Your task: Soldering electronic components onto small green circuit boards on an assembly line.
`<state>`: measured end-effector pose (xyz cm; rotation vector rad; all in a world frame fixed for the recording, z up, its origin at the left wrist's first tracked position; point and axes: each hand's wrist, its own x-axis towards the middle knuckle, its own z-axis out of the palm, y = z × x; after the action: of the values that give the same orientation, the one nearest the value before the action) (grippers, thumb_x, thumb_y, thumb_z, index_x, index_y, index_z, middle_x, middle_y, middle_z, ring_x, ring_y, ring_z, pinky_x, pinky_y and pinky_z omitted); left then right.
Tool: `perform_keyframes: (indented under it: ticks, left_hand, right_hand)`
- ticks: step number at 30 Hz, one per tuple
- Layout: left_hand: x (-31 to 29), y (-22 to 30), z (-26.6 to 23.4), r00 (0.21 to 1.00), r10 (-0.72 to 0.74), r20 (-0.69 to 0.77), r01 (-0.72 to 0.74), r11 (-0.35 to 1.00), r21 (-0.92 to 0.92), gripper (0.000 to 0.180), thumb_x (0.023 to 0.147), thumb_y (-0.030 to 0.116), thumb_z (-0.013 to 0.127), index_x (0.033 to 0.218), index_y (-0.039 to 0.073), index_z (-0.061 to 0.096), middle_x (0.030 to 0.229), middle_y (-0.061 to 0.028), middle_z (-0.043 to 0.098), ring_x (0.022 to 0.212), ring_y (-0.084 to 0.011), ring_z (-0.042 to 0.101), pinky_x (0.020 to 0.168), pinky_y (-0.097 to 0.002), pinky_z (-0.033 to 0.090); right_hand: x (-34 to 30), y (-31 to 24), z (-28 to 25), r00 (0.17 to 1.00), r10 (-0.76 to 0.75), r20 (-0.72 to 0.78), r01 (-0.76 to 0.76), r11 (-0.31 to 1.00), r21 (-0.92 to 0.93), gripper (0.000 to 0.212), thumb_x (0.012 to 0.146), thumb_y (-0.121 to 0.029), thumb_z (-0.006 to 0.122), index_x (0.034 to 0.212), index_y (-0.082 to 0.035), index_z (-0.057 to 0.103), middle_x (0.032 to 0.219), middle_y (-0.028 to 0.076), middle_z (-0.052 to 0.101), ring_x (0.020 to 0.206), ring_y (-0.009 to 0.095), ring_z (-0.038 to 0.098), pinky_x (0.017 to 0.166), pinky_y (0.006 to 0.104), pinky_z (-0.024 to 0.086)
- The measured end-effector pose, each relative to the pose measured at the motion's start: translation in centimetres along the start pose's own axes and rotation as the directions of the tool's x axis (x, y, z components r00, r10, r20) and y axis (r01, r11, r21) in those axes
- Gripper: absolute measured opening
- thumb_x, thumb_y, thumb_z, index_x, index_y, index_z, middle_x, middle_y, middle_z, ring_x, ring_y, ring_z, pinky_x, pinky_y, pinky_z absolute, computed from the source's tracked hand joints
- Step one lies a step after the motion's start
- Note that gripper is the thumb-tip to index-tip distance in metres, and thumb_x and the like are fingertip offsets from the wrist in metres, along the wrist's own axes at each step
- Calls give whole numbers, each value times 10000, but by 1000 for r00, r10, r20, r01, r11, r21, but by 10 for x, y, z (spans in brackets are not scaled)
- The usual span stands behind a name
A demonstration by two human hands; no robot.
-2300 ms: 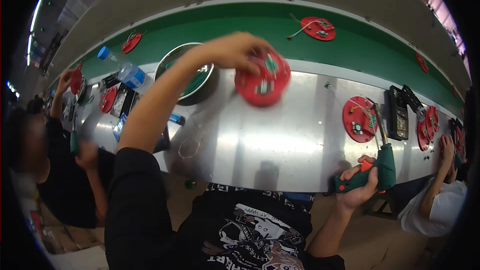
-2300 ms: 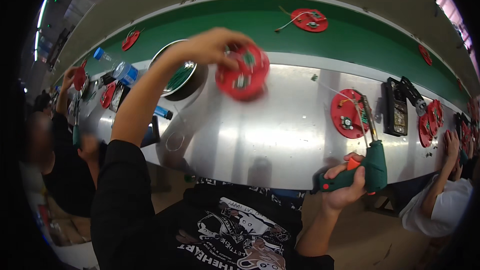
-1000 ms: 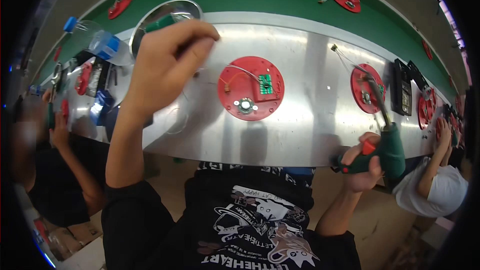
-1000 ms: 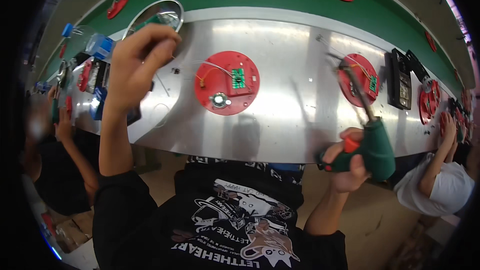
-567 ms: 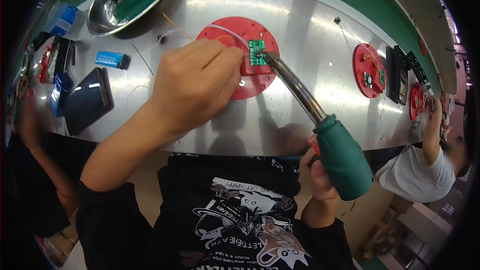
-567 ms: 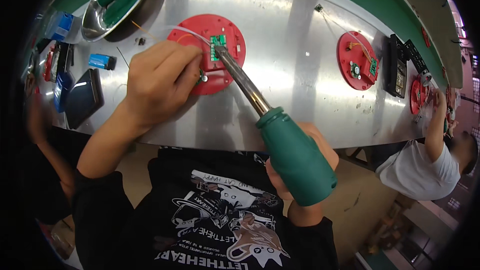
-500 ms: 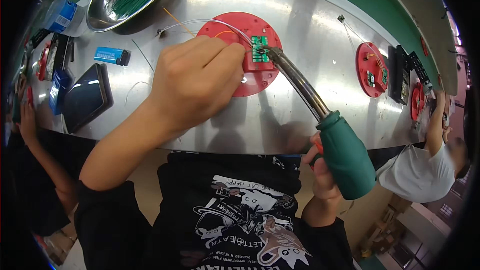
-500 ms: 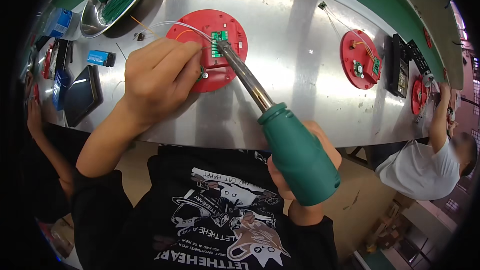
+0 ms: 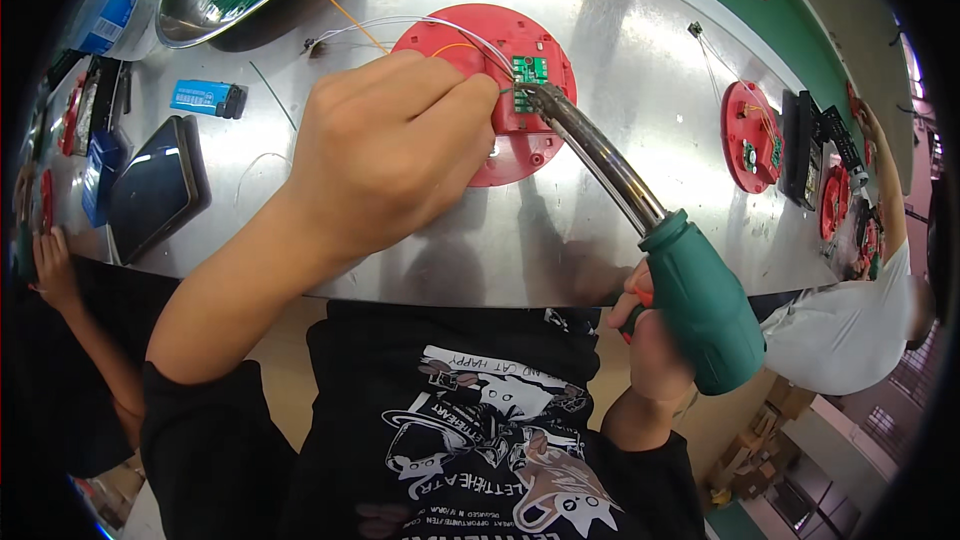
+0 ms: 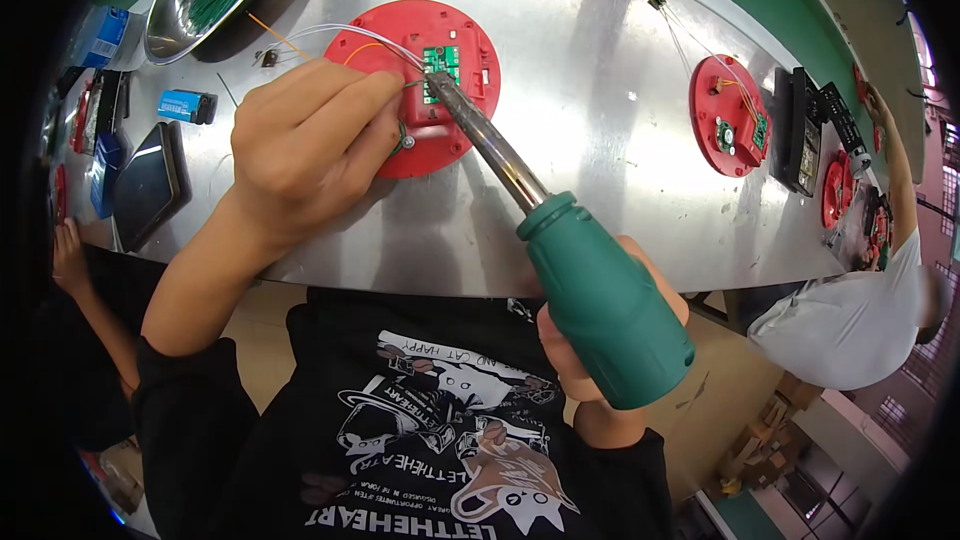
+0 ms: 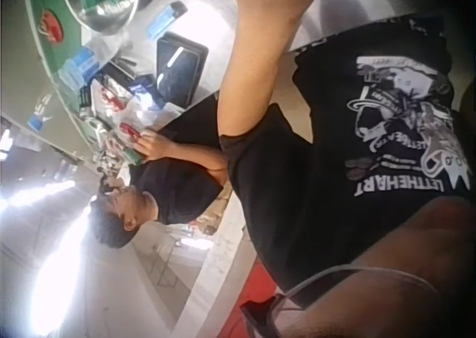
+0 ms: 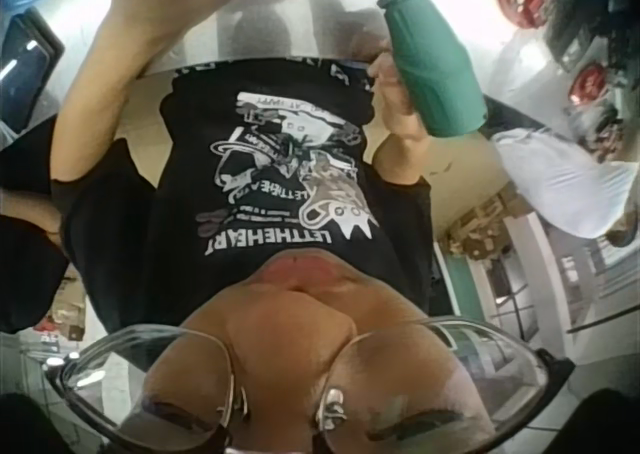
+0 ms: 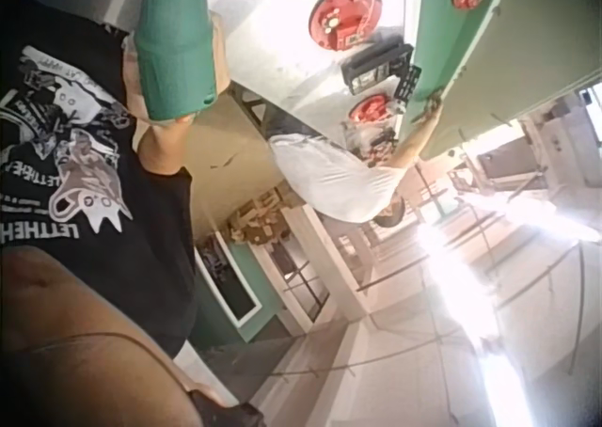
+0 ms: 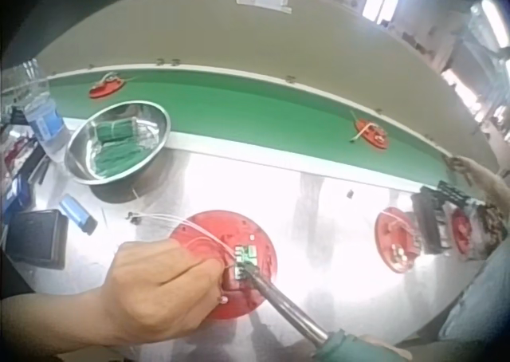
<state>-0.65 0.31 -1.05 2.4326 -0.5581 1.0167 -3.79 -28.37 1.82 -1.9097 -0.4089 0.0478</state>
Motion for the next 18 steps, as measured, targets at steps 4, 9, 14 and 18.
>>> perform_keyframes:
  ticks: [4,9,14,18]
  left_hand:
    - [1,1,-2,1000,-3,16,3,1000,-8,191,671,4,729,847,33,662,704,-54,564,588,-221,586,489,-339,456]
    - [0,-1,-2,1000,-2,28,2,1000,-5,195,674,13,732,850,34,652,706,-55,560,592,-223,583,493,-342,455]
    - [0,-1,-2,1000,1,24,-1,1000,-9,192,679,18,733,850,40,648,706,-54,554,595,-223,580,492,-344,453]
    - [0,0,-3,999,-18,50,18,1000,1,181,686,25,729,845,47,646,704,-47,549,593,-222,576,488,-346,450]
  right_hand:
    - [2,-5,1,998,61,-25,-58,993,105,220,757,-98,751,915,26,660,832,86,650,677,172,608,630,277,504]
    - [0,-9,7,998,61,-33,-57,992,114,381,875,-269,663,1024,77,607,872,162,592,524,191,580,495,285,456]
    - [1,-14,9,982,187,-21,-174,943,284,380,863,-262,674,999,81,581,852,157,580,524,201,593,473,278,460]
    - [4,-9,8,983,182,8,-175,930,322,410,884,-252,651,1058,108,563,845,161,578,517,205,593,465,274,461]
